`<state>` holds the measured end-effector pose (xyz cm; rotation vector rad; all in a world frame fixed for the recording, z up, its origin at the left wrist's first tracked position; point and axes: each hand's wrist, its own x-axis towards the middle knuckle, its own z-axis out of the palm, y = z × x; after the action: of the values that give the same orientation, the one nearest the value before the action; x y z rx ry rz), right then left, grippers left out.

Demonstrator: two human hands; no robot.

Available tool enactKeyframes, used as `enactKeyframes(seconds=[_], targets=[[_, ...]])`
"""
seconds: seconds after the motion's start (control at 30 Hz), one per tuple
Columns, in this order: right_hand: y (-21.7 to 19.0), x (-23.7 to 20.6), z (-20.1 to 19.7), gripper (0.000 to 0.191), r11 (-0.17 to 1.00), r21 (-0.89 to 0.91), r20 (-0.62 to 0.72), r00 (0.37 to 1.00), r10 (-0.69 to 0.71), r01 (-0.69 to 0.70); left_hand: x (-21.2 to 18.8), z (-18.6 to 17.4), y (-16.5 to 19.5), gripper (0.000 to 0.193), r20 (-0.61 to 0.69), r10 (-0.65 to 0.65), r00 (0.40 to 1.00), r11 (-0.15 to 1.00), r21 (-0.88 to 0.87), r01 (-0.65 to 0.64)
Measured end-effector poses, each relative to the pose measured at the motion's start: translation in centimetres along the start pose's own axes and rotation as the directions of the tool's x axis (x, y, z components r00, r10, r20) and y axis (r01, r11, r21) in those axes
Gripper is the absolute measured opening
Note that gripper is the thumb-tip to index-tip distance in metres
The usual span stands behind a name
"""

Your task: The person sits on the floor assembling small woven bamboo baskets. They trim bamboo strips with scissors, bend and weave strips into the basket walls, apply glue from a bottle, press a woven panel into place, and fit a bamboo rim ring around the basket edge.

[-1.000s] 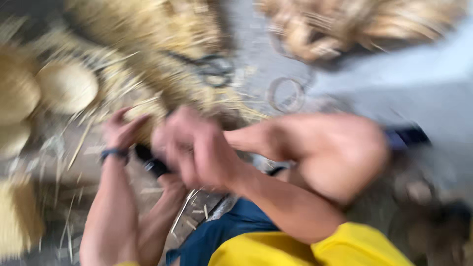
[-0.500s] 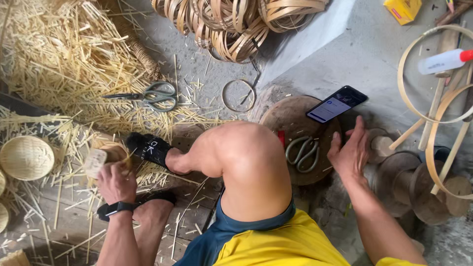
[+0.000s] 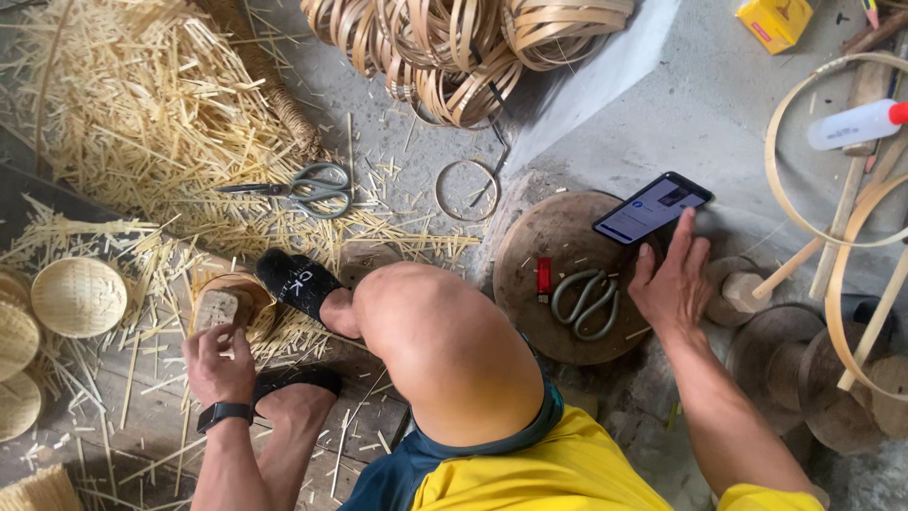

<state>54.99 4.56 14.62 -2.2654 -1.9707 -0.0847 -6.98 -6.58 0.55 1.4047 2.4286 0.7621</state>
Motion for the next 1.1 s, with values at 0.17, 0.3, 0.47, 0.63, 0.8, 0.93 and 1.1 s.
enactKeyframes(seconds=[0.17, 0.3, 0.47, 0.63, 0.8, 0.93, 1.1], targets=[[-3.5, -0.8, 0.0, 0.062, 0.952, 0.173, -0.075, 0.967, -0.244, 0.253, -0.3, -0.3, 0.0, 0.03, -0.104, 0.047, 0.993, 0.997, 0.065, -0.04], [-8.3, -1.6, 2.0, 0.035, 0.861, 0.402, 0.009, 0.939, -0.344, 0.312, -1.4, -0.4, 1.1, 0.045, -0.136, -0.004, 0.991, 0.998, 0.057, 0.012], [-14.8, 0.9, 7.1, 0.02, 0.697, 0.661, 0.178, 0.845, -0.505, 0.278, -0.1, 0.2, 3.0, 0.076, -0.053, -0.178, 0.983, 0.984, 0.022, 0.179], [-20.6, 5.1, 12.6, 0.017, 0.701, 0.705, 0.351, 0.805, -0.479, 0.11, 1.9, 3.7, 4.8, 0.091, -0.019, -0.405, 0.914, 0.913, -0.061, 0.403], [-22.2, 4.7, 12.8, 0.037, 0.678, 0.725, 0.189, 0.909, -0.371, 0.126, 1.5, 6.0, 3.3, 0.074, -0.176, -0.291, 0.94, 0.955, -0.117, 0.274], [-16.6, -0.4, 7.2, 0.049, 0.838, 0.456, 0.01, 0.94, -0.341, 0.299, 0.9, 6.7, 0.9, 0.069, -0.217, -0.205, 0.954, 0.978, -0.005, 0.209], [-5.3, -2.8, -2.0, 0.061, 0.996, 0.037, 0.001, 0.997, 0.078, -0.078, 0.9, 7.6, -0.9, 0.067, -0.273, -0.176, 0.946, 0.981, 0.027, 0.19]])
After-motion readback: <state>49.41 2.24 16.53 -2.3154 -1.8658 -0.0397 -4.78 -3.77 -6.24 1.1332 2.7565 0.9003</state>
